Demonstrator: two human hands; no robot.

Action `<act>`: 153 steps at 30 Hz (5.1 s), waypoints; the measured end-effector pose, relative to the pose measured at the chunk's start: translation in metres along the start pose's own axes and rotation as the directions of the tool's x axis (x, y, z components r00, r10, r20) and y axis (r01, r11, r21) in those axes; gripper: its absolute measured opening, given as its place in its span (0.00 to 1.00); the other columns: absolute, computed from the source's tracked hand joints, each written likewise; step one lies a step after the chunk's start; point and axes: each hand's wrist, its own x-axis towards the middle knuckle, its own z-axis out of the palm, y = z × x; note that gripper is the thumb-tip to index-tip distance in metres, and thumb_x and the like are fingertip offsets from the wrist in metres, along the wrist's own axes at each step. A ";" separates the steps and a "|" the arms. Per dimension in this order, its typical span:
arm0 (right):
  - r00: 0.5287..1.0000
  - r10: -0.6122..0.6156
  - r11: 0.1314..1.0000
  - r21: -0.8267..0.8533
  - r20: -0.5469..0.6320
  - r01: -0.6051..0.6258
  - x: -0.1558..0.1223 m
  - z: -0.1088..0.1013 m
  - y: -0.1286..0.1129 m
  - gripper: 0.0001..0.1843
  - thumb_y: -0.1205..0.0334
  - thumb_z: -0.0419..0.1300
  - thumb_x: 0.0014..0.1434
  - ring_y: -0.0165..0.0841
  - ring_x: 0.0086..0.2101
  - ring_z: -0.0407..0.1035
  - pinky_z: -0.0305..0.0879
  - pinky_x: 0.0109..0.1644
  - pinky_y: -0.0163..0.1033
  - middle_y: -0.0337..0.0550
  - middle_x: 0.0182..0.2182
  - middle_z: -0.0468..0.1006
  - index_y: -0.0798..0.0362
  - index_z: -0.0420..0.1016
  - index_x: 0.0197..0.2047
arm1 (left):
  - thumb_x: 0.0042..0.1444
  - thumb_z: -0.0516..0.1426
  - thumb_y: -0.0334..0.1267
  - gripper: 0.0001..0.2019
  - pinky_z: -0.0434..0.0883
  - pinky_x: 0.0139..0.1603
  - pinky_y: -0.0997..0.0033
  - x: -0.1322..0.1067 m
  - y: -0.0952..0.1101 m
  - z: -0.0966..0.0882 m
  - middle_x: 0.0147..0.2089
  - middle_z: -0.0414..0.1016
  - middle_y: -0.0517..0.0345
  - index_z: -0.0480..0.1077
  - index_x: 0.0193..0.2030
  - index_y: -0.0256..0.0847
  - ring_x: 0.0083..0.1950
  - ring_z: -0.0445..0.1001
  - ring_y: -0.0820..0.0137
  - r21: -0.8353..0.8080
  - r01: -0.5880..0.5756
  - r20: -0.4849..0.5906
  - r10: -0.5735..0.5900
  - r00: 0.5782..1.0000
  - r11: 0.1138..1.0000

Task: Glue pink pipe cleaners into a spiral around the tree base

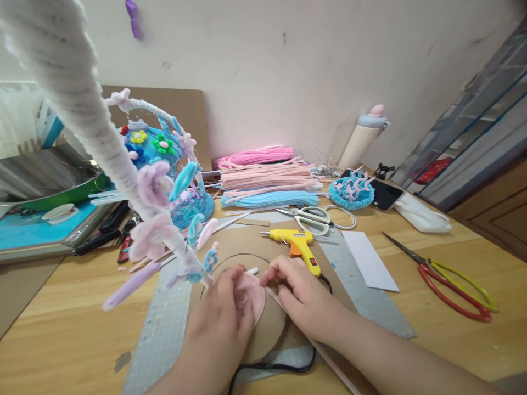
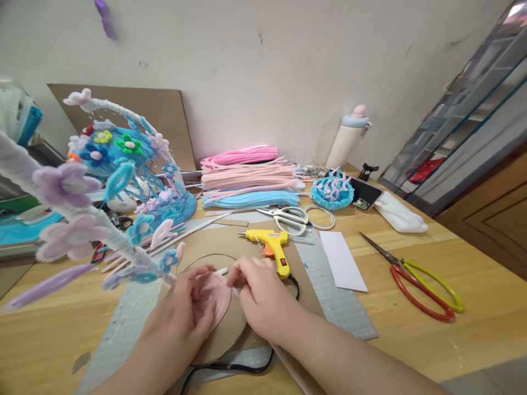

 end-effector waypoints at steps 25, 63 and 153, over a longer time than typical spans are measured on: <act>0.998 -0.055 0.998 0.004 -0.021 0.055 0.000 -0.001 0.000 0.20 0.82 0.48 0.46 0.35 0.38 0.61 0.54 0.43 0.41 0.38 0.34 0.71 0.50 0.68 0.37 | 0.61 0.49 0.34 0.13 0.68 0.35 0.74 0.009 0.008 -0.018 0.35 0.71 0.59 0.73 0.46 0.48 0.35 0.72 0.71 -0.067 -0.045 -0.131 0.036 0.991 0.997; 0.993 -0.112 0.994 0.001 -0.033 0.112 0.000 -0.002 0.000 0.17 0.81 0.49 0.46 0.35 0.35 0.62 0.53 0.41 0.40 0.38 0.32 0.72 0.52 0.67 0.34 | 0.54 0.56 0.18 0.12 0.78 0.38 0.79 0.009 0.082 -0.053 0.37 0.80 0.49 0.74 0.41 0.32 0.34 0.81 0.73 -0.862 0.375 0.507 -0.569 0.648 -0.341; 0.889 -0.321 0.856 -0.303 0.326 0.420 -0.030 0.026 -0.059 0.07 0.61 0.56 0.62 0.33 0.34 0.72 0.59 0.37 0.35 0.38 0.33 0.79 0.49 0.75 0.40 | 0.51 0.55 0.44 0.09 0.67 0.38 0.69 -0.057 -0.037 -0.053 0.30 0.75 0.60 0.72 0.26 0.44 0.35 0.73 0.66 -0.290 0.385 -0.069 -0.420 0.905 0.876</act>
